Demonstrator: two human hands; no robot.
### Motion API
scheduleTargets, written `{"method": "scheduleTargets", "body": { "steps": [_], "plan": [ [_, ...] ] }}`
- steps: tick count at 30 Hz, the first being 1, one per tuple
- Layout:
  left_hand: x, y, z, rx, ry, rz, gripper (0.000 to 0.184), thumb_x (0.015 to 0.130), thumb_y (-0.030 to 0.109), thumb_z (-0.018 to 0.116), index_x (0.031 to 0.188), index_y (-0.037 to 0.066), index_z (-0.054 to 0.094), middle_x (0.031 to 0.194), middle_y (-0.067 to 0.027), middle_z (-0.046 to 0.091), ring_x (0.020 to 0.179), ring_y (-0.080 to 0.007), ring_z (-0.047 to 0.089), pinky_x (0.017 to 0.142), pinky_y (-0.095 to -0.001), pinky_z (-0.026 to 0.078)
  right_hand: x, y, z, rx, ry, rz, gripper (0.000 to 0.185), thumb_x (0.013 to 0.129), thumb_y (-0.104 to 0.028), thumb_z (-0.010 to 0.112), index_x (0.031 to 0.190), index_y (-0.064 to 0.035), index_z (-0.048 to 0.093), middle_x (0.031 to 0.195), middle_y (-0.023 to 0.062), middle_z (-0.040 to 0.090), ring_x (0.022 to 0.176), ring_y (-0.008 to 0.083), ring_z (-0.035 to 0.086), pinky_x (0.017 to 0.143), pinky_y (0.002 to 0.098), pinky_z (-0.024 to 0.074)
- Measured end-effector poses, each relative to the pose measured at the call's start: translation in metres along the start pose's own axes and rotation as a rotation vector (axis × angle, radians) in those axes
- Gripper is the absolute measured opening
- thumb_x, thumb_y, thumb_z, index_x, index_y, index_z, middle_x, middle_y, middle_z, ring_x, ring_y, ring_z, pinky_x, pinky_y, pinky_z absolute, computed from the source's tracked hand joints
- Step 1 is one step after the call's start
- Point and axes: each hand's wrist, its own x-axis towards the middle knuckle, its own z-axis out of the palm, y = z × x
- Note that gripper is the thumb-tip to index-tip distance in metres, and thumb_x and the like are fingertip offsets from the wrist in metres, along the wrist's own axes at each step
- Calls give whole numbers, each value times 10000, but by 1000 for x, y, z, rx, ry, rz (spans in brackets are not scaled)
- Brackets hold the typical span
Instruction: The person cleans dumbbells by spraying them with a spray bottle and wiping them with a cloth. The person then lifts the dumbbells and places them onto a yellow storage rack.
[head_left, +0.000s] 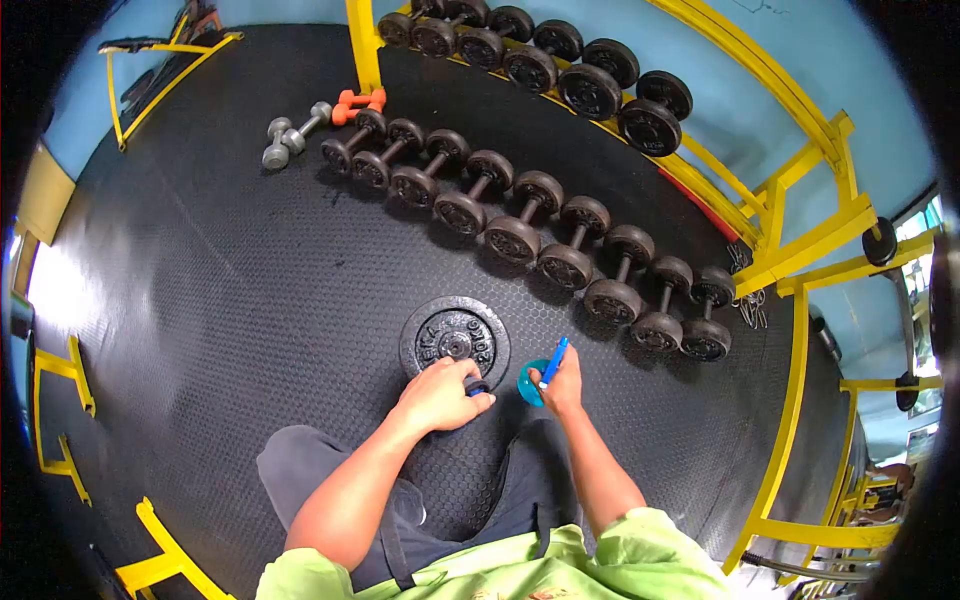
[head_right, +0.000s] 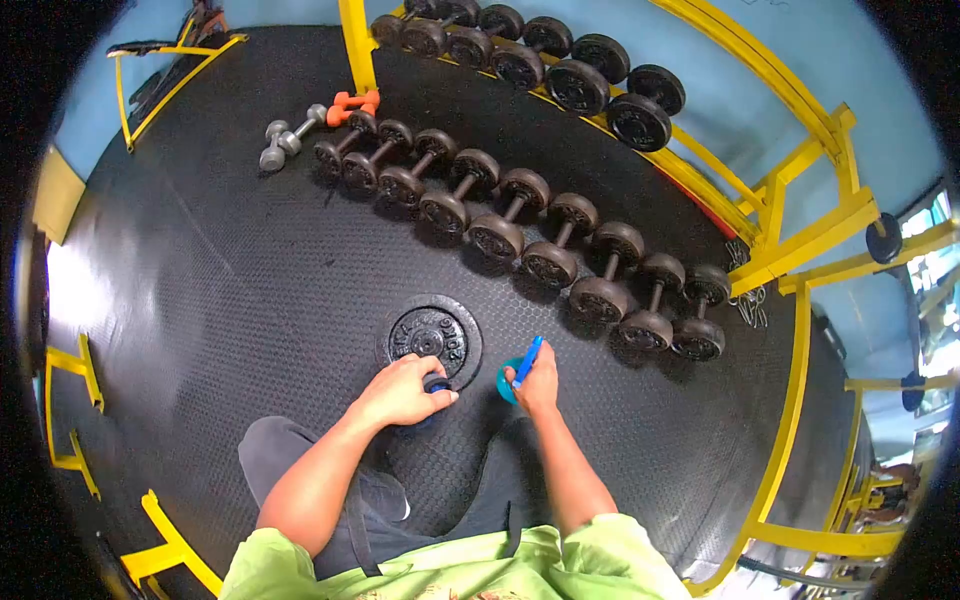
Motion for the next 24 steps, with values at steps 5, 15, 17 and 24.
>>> {"method": "scheduleTargets", "body": {
  "steps": [5,15,17,24],
  "plan": [
    [11,-15,13,-133,137,-21,476,752,410,726,1047,46,645,1065,-213,624,1034,-350,601,896,-413,471,3,36,44,23,-101,155,965,649,-227,832,1401,44,290,1409,223,386,1299,370,408,1088,388,359],
    [28,-26,25,-826,278,-114,293,939,307,593,1033,34,644,971,-43,649,908,-127,570,837,-294,453,-33,-58,-61,599,-120,125,755,720,-159,805,1367,-62,427,1225,144,573,1071,224,584,871,372,510],
    [23,-23,31,-856,218,-72,328,961,319,547,1107,36,625,1058,-64,636,992,-144,559,900,-304,428,-48,-103,-61,801,-329,7,773,726,-168,816,1384,-81,420,1208,113,572,1016,208,597,832,351,520],
    [-5,-3,6,-254,322,32,443,977,413,461,1319,150,564,1325,-229,501,1320,-383,358,1096,-457,294,-65,-149,-38,381,56,-174,486,705,-145,807,1133,-36,606,1027,159,596,937,294,594,864,360,476]
  ]
}}
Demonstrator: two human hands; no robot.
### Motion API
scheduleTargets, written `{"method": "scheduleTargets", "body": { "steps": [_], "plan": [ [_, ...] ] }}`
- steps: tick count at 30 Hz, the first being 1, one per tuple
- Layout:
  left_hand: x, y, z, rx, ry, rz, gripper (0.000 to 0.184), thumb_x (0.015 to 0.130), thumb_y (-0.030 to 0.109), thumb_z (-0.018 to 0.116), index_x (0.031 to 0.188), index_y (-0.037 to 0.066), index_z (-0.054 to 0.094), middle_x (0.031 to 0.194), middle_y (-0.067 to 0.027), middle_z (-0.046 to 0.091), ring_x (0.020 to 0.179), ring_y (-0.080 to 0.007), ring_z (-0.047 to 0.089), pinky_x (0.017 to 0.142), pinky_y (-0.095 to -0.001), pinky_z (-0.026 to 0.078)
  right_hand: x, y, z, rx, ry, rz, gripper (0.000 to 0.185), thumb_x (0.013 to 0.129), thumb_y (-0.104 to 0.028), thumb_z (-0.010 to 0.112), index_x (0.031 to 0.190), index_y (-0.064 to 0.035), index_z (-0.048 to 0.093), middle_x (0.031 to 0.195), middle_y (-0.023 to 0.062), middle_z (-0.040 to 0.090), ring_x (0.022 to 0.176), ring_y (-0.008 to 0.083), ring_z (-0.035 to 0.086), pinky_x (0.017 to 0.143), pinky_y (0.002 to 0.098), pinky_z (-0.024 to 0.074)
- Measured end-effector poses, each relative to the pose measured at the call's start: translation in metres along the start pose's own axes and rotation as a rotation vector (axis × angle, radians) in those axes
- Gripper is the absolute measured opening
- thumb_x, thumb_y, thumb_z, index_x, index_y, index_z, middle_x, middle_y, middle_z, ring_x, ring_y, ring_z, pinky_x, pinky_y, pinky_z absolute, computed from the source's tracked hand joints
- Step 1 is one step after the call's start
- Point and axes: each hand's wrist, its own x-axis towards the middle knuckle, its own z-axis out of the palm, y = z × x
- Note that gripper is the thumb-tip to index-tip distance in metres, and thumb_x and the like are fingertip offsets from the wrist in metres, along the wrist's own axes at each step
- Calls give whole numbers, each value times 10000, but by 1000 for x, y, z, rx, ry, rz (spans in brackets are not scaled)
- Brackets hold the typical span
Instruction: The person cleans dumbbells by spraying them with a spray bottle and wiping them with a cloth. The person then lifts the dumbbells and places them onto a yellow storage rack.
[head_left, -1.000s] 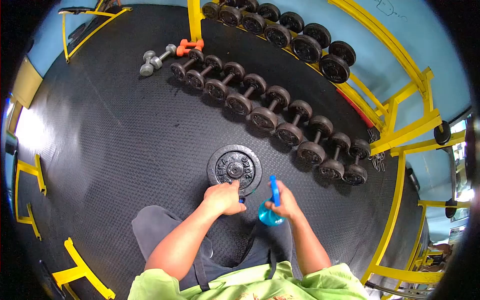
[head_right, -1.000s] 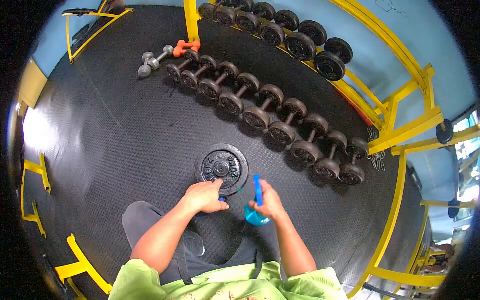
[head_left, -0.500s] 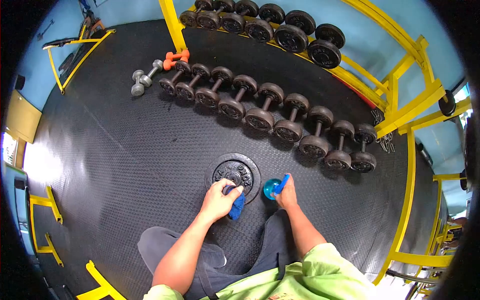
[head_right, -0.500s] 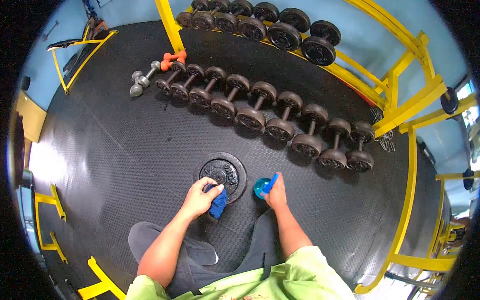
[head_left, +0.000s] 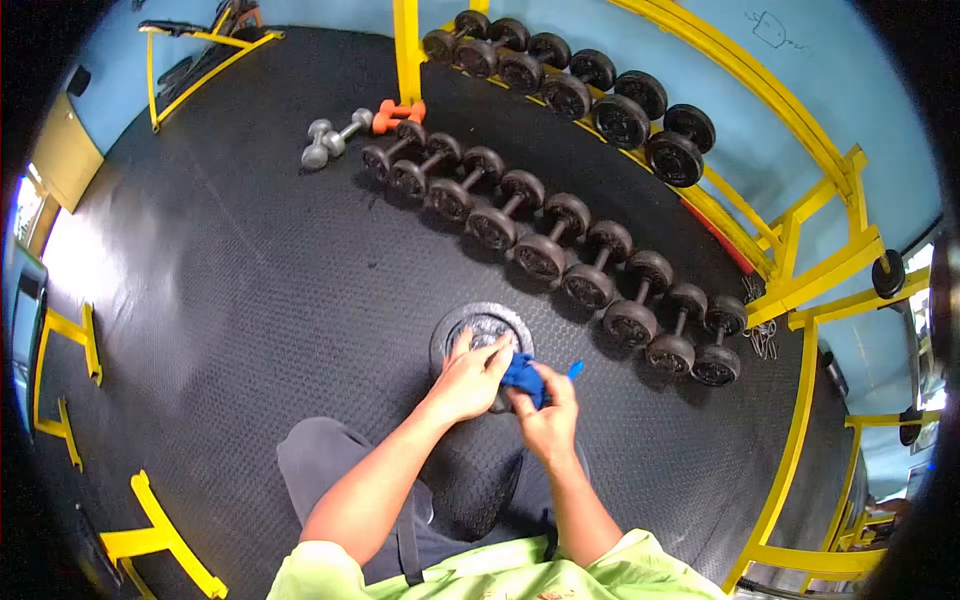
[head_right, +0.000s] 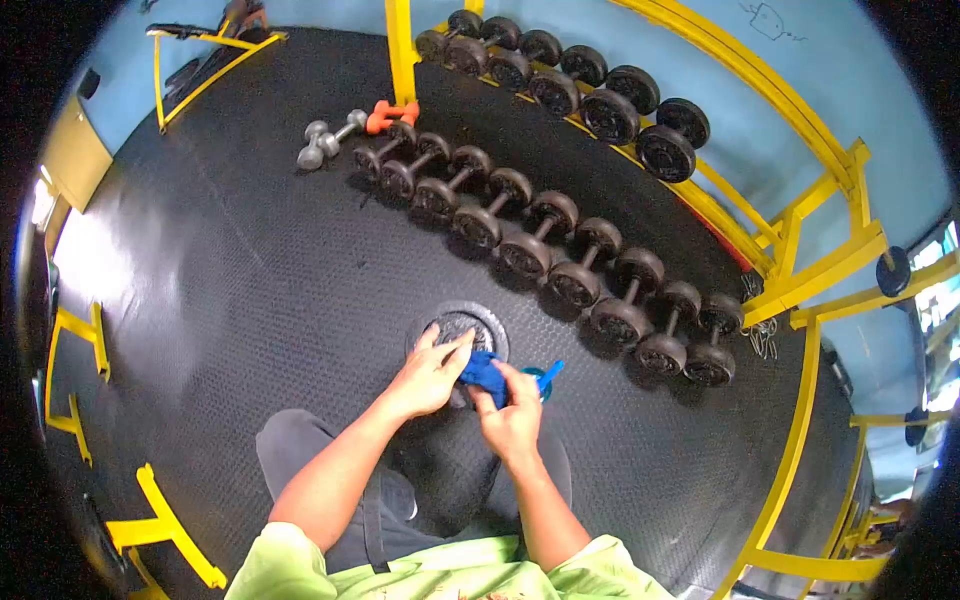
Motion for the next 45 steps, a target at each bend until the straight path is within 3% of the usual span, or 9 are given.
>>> {"method": "scheduleTargets", "body": {
  "steps": [3,7,13,17,29,33,37,42,45],
  "plan": [
    [-6,15,-16,-78,160,62,378,970,373,501,1187,102,651,1075,-178,646,1119,-311,557,979,-373,416,-4,-26,-19,-300,43,-14,496,673,-196,814,1089,-47,590,1035,145,537,958,296,545,815,368,469],
    [-6,26,-30,-440,220,246,405,1008,337,461,1218,27,616,1257,-152,608,1166,-207,558,997,-305,405,-9,-28,-26,14,56,169,516,726,-197,777,1159,-32,552,1092,106,540,994,218,533,829,347,464],
    [-24,64,-28,-902,-334,453,505,998,361,463,1339,-10,495,1382,-134,509,1294,-188,447,1086,-307,314,-4,21,-2,1159,-121,572,385,905,-297,587,1232,-96,560,1189,52,588,1107,170,540,970,335,423],
    [-38,78,-15,-916,-711,537,484,992,343,479,1349,17,496,1405,-119,488,1322,-197,416,1105,-314,288,-3,30,1,1182,-220,612,521,879,-436,599,1274,-104,530,1247,87,583,1146,249,555,1006,420,437],
    [-43,68,-21,-1197,-739,247,456,1023,286,431,1398,26,440,1340,-80,534,1197,-125,496,1023,-268,382,-33,45,-38,1361,-401,740,823,734,-680,637,1354,-161,482,1389,62,484,1234,245,488,1038,445,397],
    [-49,71,-21,-1054,-747,419,461,1032,291,395,1393,6,438,1361,-97,516,1205,-141,492,1047,-283,352,-51,32,-18,870,-556,584,593,876,-467,621,1367,-194,430,1323,14,499,1211,214,487,1002,384,419],
    [-63,71,-4,-1131,-894,362,493,1027,324,400,1405,8,423,1390,-90,488,1237,-146,462,1068,-280,315,-48,43,3,889,-504,-80,529,957,-348,535,1395,-105,364,1349,52,471,1215,218,490,1019,396,423],
    [-42,55,-18,-861,-351,343,330,995,192,497,1247,-11,563,1198,-85,623,1114,-156,559,994,-308,417,-25,-12,-36,1315,-589,79,589,946,-384,547,1404,-66,356,1393,108,444,1245,254,480,1055,419,402],
    [-39,44,-21,-53,49,499,389,850,226,677,1193,51,619,1130,-146,627,1076,-284,596,974,-381,446,-29,-41,-55,1556,-646,198,627,940,-405,554,1409,-42,351,1420,141,427,1263,276,475,1077,433,389]
  ]
}}
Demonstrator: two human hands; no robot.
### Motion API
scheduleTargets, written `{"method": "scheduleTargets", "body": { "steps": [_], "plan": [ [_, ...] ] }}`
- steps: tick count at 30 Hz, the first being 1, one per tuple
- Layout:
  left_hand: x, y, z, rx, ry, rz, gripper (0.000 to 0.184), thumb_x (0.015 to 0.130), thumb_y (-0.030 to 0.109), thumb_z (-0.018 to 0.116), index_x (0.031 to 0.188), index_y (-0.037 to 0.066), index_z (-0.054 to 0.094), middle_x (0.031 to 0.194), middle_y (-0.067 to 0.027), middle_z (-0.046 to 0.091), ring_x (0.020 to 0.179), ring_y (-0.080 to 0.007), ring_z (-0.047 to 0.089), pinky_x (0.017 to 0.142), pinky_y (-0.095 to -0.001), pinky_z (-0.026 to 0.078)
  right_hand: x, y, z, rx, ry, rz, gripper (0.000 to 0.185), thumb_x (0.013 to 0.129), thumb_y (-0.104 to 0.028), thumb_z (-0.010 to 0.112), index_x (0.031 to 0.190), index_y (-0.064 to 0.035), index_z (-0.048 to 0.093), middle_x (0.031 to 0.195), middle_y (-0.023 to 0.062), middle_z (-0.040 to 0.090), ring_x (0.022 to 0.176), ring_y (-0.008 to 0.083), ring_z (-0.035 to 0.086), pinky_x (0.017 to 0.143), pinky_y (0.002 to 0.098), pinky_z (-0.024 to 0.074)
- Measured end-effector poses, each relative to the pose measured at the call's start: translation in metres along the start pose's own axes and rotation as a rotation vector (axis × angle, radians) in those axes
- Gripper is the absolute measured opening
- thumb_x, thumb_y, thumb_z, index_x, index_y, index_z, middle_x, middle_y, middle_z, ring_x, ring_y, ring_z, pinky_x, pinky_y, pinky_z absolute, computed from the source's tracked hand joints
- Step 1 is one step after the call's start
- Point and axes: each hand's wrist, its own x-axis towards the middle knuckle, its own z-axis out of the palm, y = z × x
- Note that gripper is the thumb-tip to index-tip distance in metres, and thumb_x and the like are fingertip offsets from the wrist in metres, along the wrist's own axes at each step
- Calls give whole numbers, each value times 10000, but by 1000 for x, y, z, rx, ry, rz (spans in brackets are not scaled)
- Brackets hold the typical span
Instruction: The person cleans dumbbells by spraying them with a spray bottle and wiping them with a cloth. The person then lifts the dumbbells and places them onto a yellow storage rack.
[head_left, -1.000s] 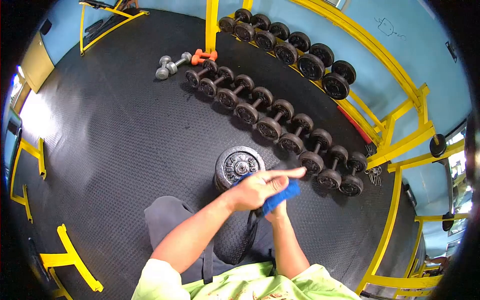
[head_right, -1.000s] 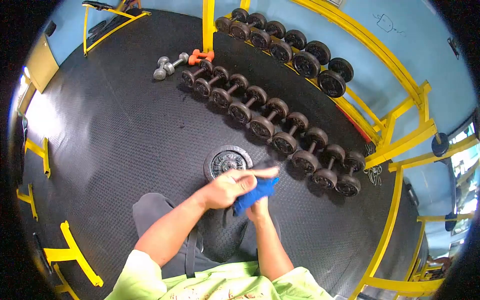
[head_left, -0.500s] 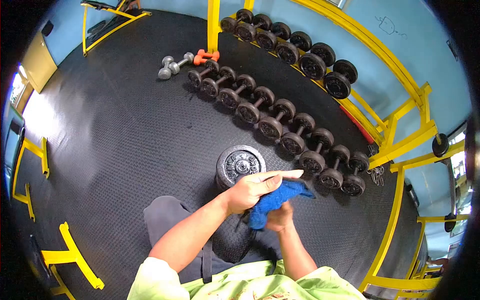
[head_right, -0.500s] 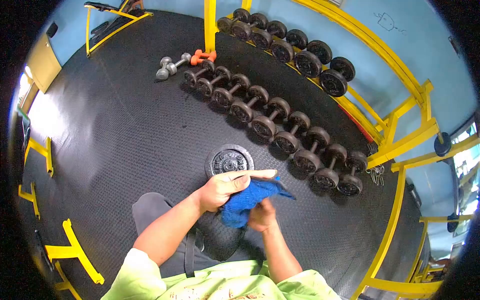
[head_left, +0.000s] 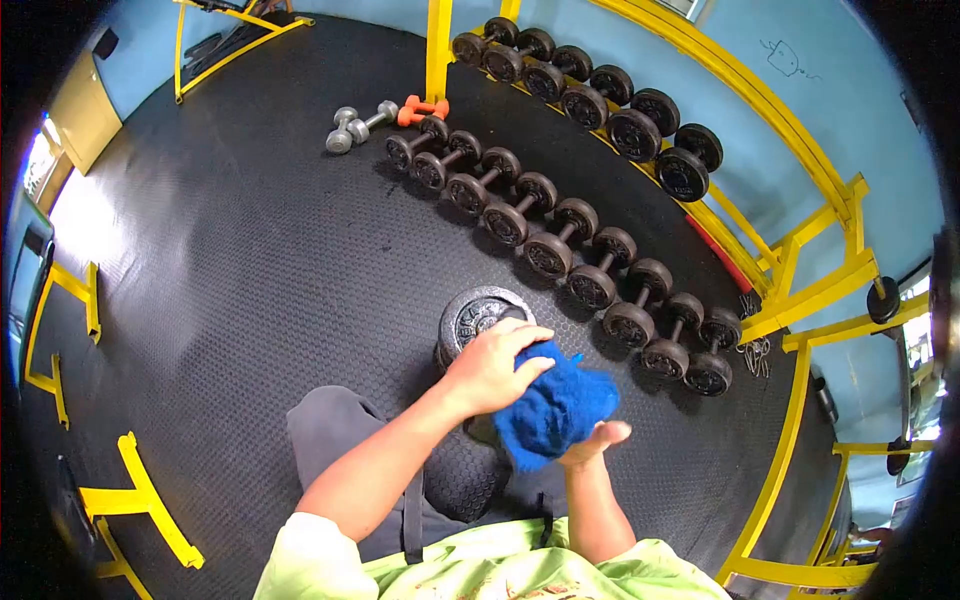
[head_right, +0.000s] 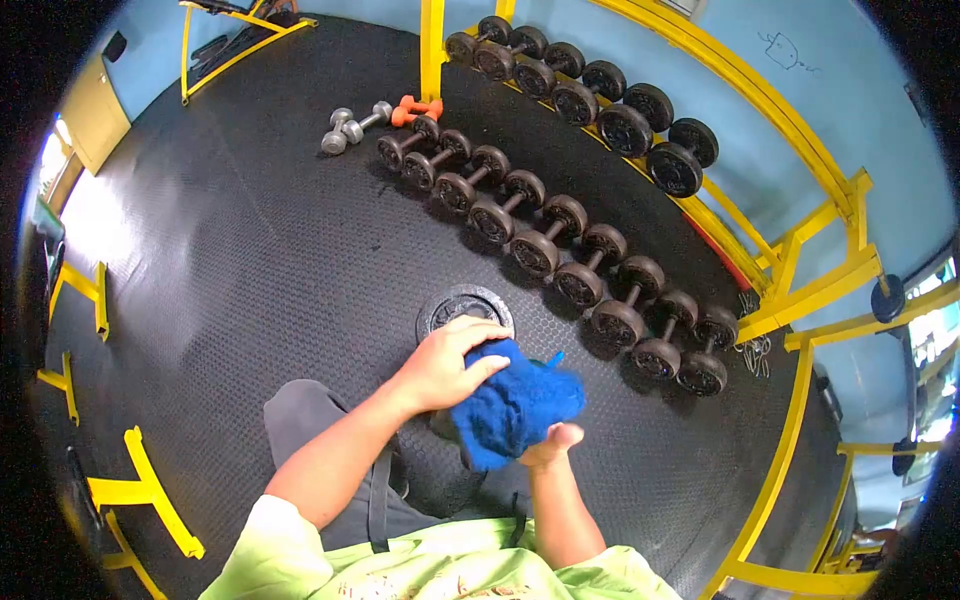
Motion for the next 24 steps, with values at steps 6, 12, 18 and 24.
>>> {"method": "scheduleTargets", "body": {
  "steps": [6,12,18,24],
  "plan": [
    [-6,-3,-24,35,369,-112,566,782,162,722,1304,83,519,1203,-163,553,994,-265,582,907,-375,473,20,-5,-7,-491,597,-73,554,899,-418,624,1279,-25,532,1208,138,612,1106,269,598,980,421,460],
    [-3,-38,-57,-383,637,-267,364,902,130,628,1244,57,526,1068,-59,589,946,-120,553,844,-265,466,94,104,-96,-2020,293,169,588,869,-517,578,1161,-9,626,1196,246,603,1275,384,445,1137,457,215],
    [-2,-29,-61,-529,517,-307,352,917,136,622,1238,30,521,1052,-51,582,936,-96,541,827,-241,464,55,103,-84,-2258,-128,68,639,831,-447,610,1332,-62,518,1504,96,336,1412,265,262,1163,479,135],
    [2,-24,-63,-423,471,-303,371,906,164,632,1226,9,525,1040,-57,602,936,-109,558,849,-262,460,83,43,-140,-2388,301,150,672,766,-258,584,1413,-158,430,1492,127,359,1381,365,303,1118,539,237]
  ]
}}
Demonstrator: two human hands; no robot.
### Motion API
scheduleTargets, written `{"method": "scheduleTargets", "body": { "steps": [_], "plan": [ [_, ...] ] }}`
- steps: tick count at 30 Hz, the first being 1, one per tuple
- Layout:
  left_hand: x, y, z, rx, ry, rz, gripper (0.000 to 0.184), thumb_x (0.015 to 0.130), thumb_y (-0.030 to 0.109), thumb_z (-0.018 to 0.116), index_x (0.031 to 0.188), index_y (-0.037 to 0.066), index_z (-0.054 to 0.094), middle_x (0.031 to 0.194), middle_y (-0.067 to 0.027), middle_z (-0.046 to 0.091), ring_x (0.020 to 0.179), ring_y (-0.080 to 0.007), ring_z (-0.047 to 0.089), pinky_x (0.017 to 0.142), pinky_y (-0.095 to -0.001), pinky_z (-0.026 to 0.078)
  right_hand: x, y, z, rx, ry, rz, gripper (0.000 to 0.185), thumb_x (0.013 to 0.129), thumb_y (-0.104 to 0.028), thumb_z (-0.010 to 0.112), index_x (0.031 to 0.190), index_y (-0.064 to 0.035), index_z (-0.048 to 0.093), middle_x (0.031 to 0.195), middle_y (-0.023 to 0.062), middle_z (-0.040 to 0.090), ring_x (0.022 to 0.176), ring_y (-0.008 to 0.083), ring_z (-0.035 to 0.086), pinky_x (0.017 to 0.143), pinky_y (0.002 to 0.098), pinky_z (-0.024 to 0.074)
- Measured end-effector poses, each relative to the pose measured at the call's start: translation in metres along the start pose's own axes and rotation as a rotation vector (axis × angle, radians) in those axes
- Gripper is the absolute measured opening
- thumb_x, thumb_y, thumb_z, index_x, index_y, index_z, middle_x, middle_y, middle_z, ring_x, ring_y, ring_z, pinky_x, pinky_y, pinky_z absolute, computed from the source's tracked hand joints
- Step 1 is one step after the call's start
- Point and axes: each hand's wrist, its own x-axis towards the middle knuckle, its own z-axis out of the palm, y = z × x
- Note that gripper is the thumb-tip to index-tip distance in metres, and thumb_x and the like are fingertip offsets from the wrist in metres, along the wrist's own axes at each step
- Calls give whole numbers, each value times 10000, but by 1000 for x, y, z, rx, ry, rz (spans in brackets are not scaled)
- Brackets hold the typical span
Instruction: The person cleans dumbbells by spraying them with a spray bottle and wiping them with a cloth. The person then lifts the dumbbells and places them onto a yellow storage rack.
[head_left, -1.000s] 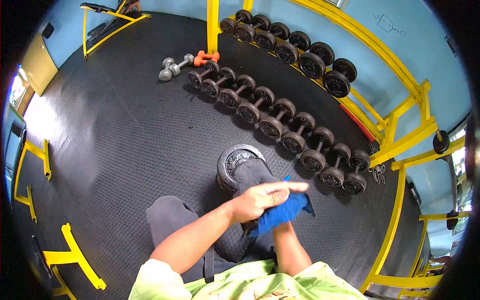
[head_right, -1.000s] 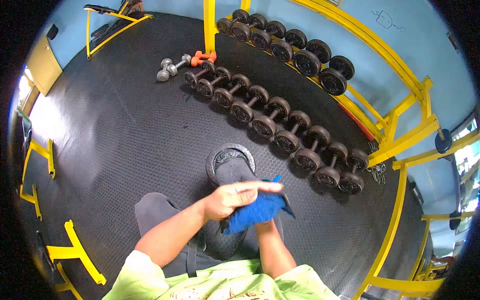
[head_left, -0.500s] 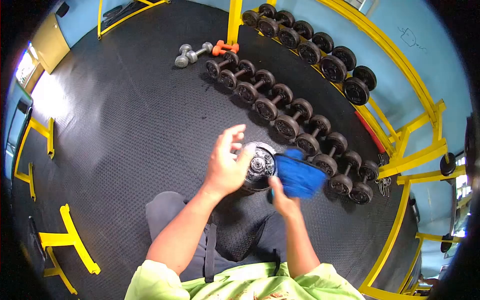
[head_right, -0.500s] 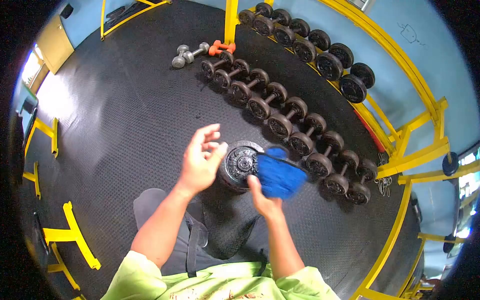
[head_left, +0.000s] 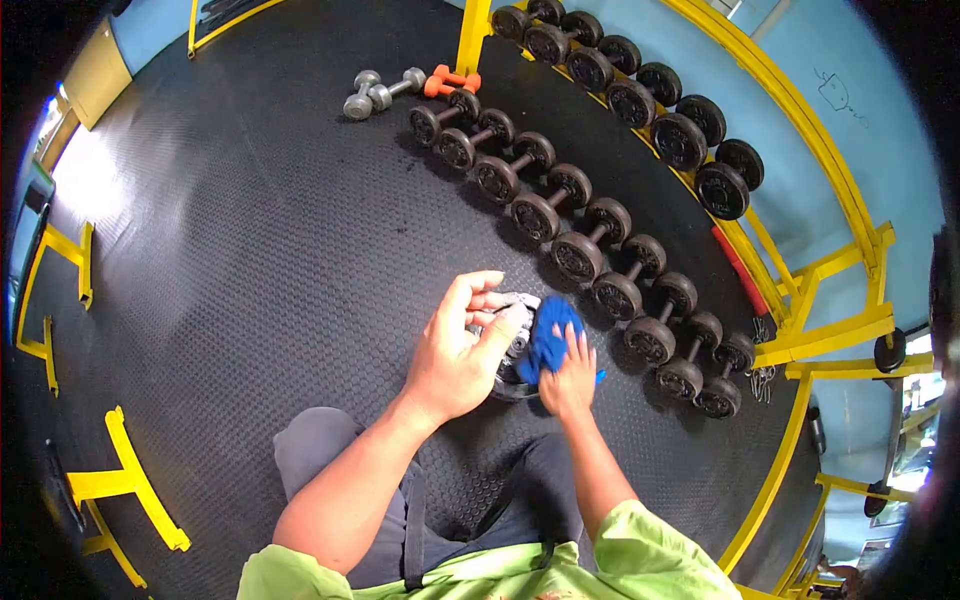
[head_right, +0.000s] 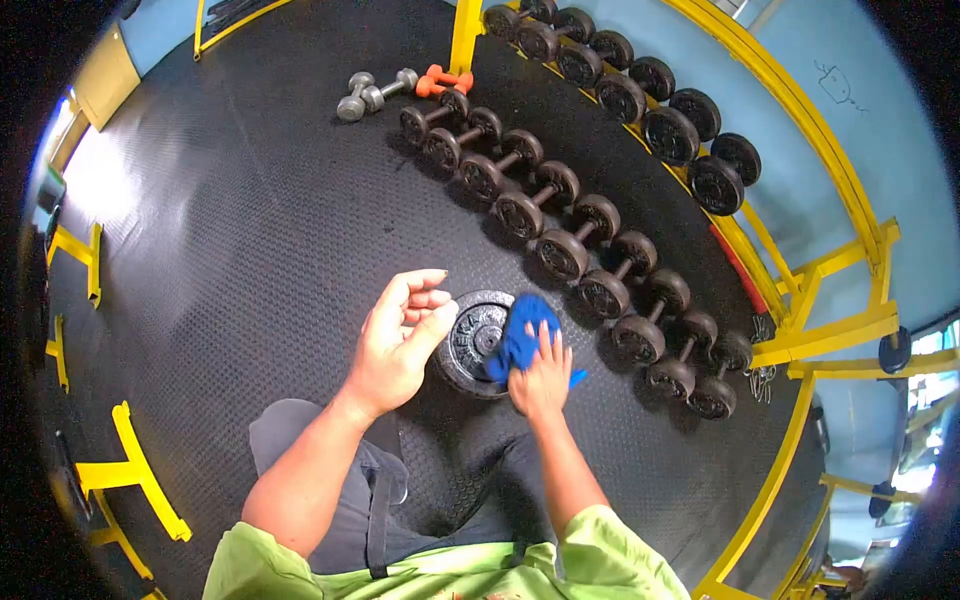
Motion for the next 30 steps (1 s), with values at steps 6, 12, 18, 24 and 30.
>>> {"method": "scheduleTargets", "body": {
  "steps": [6,12,18,24,30],
  "plan": [
    [3,-9,6,34,-42,7,403,891,195,650,1235,27,521,1040,-65,602,935,-114,565,820,-275,476,22,-67,32,155,-53,-224,684,759,-260,640,1397,-115,442,1495,143,339,1407,340,251,1143,531,196],
    [-1,-5,1,43,-48,-66,459,870,216,682,1252,36,505,1055,-68,589,906,-108,556,747,-252,473,-23,-24,-26,253,-98,30,481,821,-241,620,1290,-151,567,1363,118,524,1218,368,507,1033,480,387],
    [-10,5,-7,41,-40,-84,482,859,226,697,1257,39,503,1067,-76,586,924,-113,556,754,-255,470,79,-52,9,138,-23,178,485,830,-350,554,1269,-146,577,1364,85,520,1297,327,433,1024,537,352],
    [-7,7,-5,-28,-19,-136,423,880,174,659,1246,26,506,1047,-53,588,943,-101,538,848,-265,455,151,-82,-18,99,-728,89,582,761,-491,544,1235,-163,628,1307,121,579,1216,298,542,1039,496,365],
    [8,-11,-7,-77,-1,-94,384,904,175,637,1233,24,509,1045,-50,598,904,-87,549,808,-239,460,110,-138,68,1022,-837,-57,515,822,-502,519,1195,-176,655,1299,54,590,1229,260,527,1037,475,365]
  ]
}}
